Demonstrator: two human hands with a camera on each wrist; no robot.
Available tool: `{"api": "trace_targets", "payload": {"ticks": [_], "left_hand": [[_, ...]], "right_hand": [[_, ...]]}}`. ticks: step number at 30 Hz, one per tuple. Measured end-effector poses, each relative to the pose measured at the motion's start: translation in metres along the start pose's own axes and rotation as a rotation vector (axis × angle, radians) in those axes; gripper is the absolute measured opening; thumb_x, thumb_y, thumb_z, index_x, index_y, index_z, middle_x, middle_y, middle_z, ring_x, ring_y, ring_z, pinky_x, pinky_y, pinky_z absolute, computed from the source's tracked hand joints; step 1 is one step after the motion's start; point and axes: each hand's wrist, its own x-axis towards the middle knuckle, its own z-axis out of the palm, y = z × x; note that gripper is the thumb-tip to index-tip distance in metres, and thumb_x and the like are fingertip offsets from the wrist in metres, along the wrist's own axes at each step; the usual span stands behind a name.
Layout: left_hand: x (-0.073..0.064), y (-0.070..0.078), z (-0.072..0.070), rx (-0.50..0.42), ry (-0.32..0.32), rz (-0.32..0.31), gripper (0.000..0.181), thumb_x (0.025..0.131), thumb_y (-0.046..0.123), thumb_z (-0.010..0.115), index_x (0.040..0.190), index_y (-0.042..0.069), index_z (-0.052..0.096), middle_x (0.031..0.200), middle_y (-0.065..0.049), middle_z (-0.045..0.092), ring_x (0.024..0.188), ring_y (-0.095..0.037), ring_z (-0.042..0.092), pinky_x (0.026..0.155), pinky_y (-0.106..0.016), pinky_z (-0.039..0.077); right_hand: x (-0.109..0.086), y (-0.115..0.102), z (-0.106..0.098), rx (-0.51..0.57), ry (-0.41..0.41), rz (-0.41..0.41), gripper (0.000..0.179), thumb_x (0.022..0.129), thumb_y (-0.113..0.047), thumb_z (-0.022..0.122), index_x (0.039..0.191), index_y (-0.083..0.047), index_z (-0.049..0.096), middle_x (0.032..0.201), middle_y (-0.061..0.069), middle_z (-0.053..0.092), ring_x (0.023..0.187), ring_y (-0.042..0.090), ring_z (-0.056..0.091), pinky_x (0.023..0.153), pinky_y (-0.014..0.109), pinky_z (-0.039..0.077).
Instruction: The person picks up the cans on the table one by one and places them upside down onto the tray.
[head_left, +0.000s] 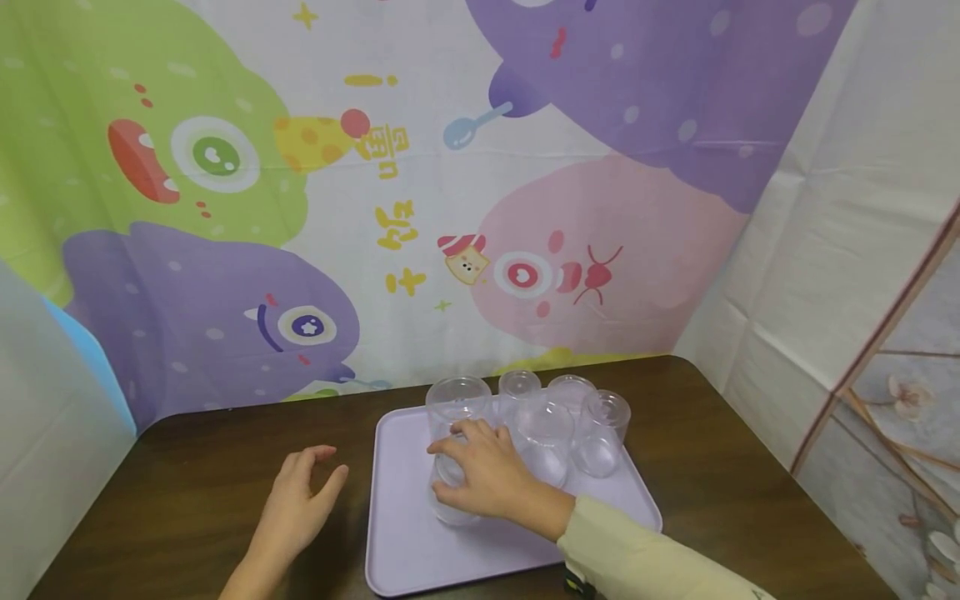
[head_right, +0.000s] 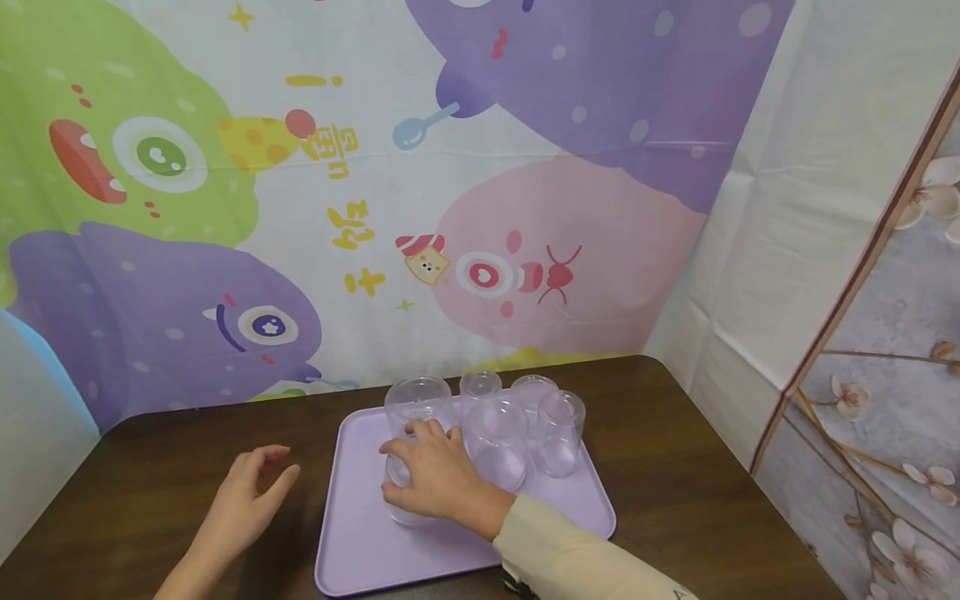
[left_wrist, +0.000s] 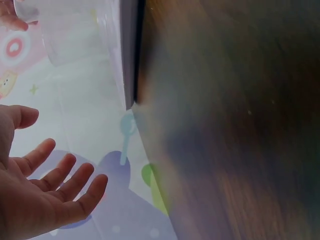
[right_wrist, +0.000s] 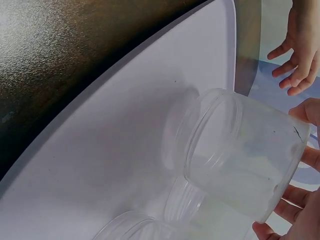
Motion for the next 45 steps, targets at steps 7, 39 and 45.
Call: {"api": "trace_targets", "payload": {"ticks": [7,39,45], "left_hand": [[0.001,-0.004,0.001,0.102,0.003,0.026,0.037,0.092,0.027,0.057,0.119,0.002,0.054,0.122,-0.025,0.051,0.115,-0.042,0.047,0.091,-0.056,0.042],[-0.003,-0.002,0.003,0.112,-0.049,-0.010,0.037,0.092,0.027,0.056,0.120,0.004,0.055,0.124,-0.023,0.050,0.116,-0.042,0.046,0.091,-0.058,0.041],[-0.004,-0.002,0.003,0.106,-0.058,-0.017,0.038,0.093,0.029,0.055,0.121,0.004,0.054,0.126,-0.024,0.049,0.117,-0.041,0.046,0.091,-0.058,0.042]], "right_hand": [[0.001,0.001,0.001,-0.018,-0.015,-0.002,0.039,0.078,-0.044,0.063,0.115,-0.031,0.063,0.124,0.004,0.056,0.114,0.020,0.050,0.087,0.046,0.039],[0.002,-0.004,0.012,-0.106,-0.072,-0.037,0.042,0.078,-0.048,0.063,0.117,-0.032,0.062,0.126,0.003,0.055,0.116,0.018,0.049,0.080,0.036,0.035],[0.002,-0.005,0.014,-0.114,-0.108,-0.022,0.046,0.079,-0.050,0.062,0.122,-0.032,0.060,0.129,0.002,0.053,0.119,0.018,0.048,0.082,0.037,0.036]]}}
